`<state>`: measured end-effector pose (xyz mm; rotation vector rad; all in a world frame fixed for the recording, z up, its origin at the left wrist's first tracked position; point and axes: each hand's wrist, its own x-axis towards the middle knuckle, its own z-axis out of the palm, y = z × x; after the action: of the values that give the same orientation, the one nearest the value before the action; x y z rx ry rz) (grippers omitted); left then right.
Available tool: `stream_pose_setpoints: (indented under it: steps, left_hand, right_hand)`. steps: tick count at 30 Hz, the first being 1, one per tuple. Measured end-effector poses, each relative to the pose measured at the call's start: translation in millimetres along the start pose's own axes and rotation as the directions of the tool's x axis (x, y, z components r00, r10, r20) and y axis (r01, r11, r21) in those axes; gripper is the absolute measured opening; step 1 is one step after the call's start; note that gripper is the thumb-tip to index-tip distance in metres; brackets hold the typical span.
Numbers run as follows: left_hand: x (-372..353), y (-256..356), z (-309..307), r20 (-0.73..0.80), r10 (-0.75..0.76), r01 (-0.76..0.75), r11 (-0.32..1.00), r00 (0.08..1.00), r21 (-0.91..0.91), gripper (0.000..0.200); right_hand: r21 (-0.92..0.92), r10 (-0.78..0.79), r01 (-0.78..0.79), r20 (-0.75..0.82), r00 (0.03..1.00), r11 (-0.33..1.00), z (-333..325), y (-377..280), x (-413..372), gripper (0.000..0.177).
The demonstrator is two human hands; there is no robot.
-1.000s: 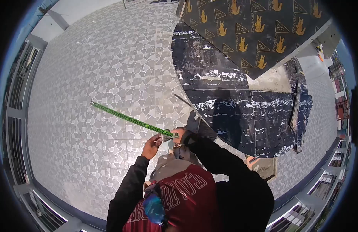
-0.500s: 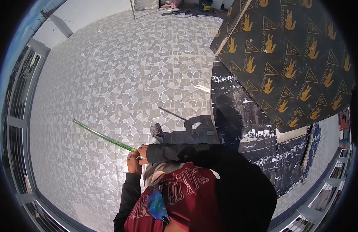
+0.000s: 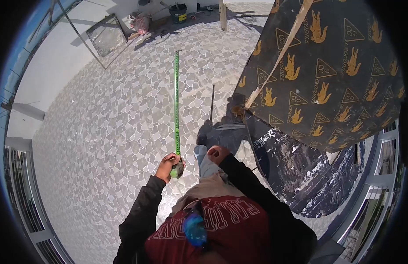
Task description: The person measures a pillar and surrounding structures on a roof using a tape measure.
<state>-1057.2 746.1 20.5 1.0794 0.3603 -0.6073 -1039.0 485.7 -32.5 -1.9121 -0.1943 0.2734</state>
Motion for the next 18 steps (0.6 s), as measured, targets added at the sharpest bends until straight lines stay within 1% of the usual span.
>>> stream_pose_setpoints:
  steps: [1,2,3,4,5,6,7,8,9,10,11,12,13,14,15,16,17,18]
  left_hand:
    - [36,12,-7,-0.022,-0.023,0.024,0.998,1.0,0.06,0.006]
    - [69,25,-15,-0.009,-0.038,0.038,0.996,0.999,0.077,0.006]
    - [91,44,-11,-0.057,-0.073,0.077,0.995,0.996,0.06,0.011]
    - [120,69,-5,-0.1,-0.093,0.098,0.994,0.991,0.046,0.016]
    - [143,93,-2,-0.089,-0.107,0.108,0.994,0.99,0.004,0.018]
    - [161,120,3,-0.087,-0.141,0.144,0.989,0.986,0.03,0.018]
    - [185,147,10,-0.079,-0.152,0.155,0.987,0.985,0.033,0.019]
    - [207,167,16,-0.07,-0.168,0.17,0.985,0.983,0.028,0.021]
    - [231,187,14,-0.044,-0.156,0.16,0.982,0.987,0.1,0.023]
    - [259,203,8,-0.034,-0.159,0.162,0.967,0.987,0.196,0.024]
    - [281,223,11,0.004,-0.123,0.117,0.954,0.992,0.277,0.023]
    - [302,244,16,0.049,-0.087,0.064,0.932,0.995,0.357,0.023]
    - [326,262,20,0.075,-0.105,0.07,0.928,0.992,0.366,0.023]
    - [350,278,23,0.083,-0.134,0.085,0.894,0.987,0.441,0.023]
    - [377,293,26,0.092,-0.162,0.092,0.852,0.983,0.515,0.023]
    - [407,306,29,0.124,-0.181,0.088,0.841,0.976,0.533,0.023]
    - [436,319,32,0.118,-0.209,0.093,0.781,0.971,0.618,0.023]
    - [466,332,33,0.112,-0.233,0.091,0.712,0.966,0.696,0.023]
  right_hand:
    - [0.088,0.083,-0.08,-0.037,0.996,0.993,-2,13,26,0.018]
    - [0.181,0.169,-0.155,-0.063,0.984,0.971,-7,26,53,0.018]
    - [0.122,0.28,-0.284,0.048,0.959,0.951,-16,25,81,0.021]
    - [0.134,0.285,-0.287,0.031,0.958,0.949,-26,23,117,0.021]
    - [0.141,0.309,-0.314,0.055,0.949,0.939,-27,18,150,0.023]
    - [0.16,0.346,-0.355,0.085,0.934,0.921,-23,10,177,0.025]
    - [0.115,0.271,-0.28,0.084,0.959,0.953,-26,5,209,0.025]
    - [0.088,0.285,-0.295,0.114,0.952,0.951,-36,-12,241,0.029]
    - [0.049,0.295,-0.305,0.143,0.945,0.951,-46,-28,270,0.032]
    - [0.082,0.183,-0.189,0.075,0.98,0.978,-46,-26,297,0.036]
    - [0.104,0.175,-0.178,0.036,0.984,0.979,-56,-43,324,0.037]
    - [0.253,0.073,-0.063,-0.03,0.997,0.965,-62,-49,349,0.036]
    - [0.282,0.154,-0.159,0.039,0.987,0.946,-70,-48,377,0.036]
    - [0.311,0.233,-0.254,0.106,0.967,0.916,-78,-45,403,0.036]
    - [0.318,0.251,-0.261,0.071,0.965,0.911,-84,-41,425,0.036]
    - [0.388,0.273,-0.241,-0.029,0.962,0.89,-88,-35,447,0.034]
    - [0.458,0.299,-0.209,-0.131,0.945,0.864,-94,-29,470,0.033]
    - [0.466,0.316,-0.205,-0.173,0.933,0.861,-105,-22,496,0.033]
